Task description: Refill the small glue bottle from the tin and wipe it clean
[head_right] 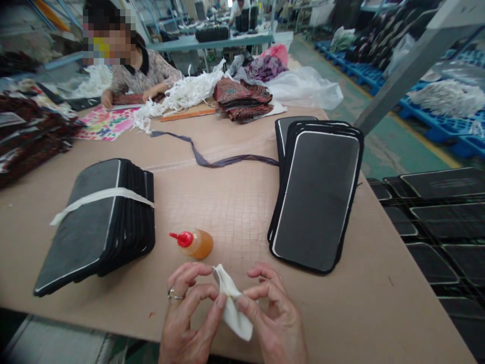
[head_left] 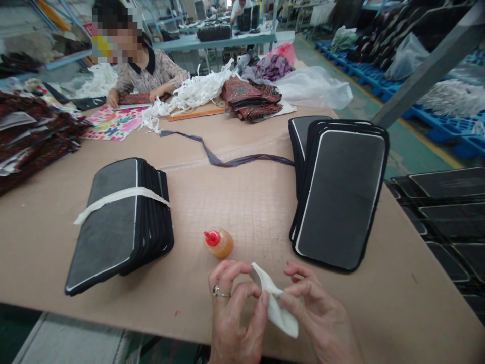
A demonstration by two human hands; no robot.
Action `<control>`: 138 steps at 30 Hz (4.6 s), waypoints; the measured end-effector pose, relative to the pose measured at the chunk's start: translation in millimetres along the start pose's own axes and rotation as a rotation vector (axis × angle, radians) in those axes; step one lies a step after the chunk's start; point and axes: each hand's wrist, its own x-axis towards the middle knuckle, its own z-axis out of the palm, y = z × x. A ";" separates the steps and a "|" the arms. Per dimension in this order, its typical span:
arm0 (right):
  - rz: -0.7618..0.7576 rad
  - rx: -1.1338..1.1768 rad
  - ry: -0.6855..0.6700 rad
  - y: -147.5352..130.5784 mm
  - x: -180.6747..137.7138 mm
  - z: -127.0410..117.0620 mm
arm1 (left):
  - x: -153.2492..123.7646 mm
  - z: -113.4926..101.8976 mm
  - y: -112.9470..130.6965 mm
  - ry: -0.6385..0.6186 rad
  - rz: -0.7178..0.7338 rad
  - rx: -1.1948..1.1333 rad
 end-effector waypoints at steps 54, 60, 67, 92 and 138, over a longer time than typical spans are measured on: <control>-0.632 -0.499 0.220 -5.6 -42.3 56.0 | -12.3 -11.8 -21.4 0.203 -0.070 0.103; -0.325 -0.292 0.142 -3.2 -50.0 65.4 | -17.4 -4.9 -13.7 0.218 -0.049 0.113; -0.384 -0.296 0.011 20.1 -34.2 54.1 | -21.2 3.3 -17.4 0.098 -0.101 0.081; -0.913 -0.467 -0.056 24.9 9.4 52.8 | -37.7 2.1 -35.8 -0.031 -0.326 -0.124; -1.002 -0.737 -0.061 5.8 42.4 94.4 | -5.3 21.1 -124.6 -0.170 -0.400 -0.339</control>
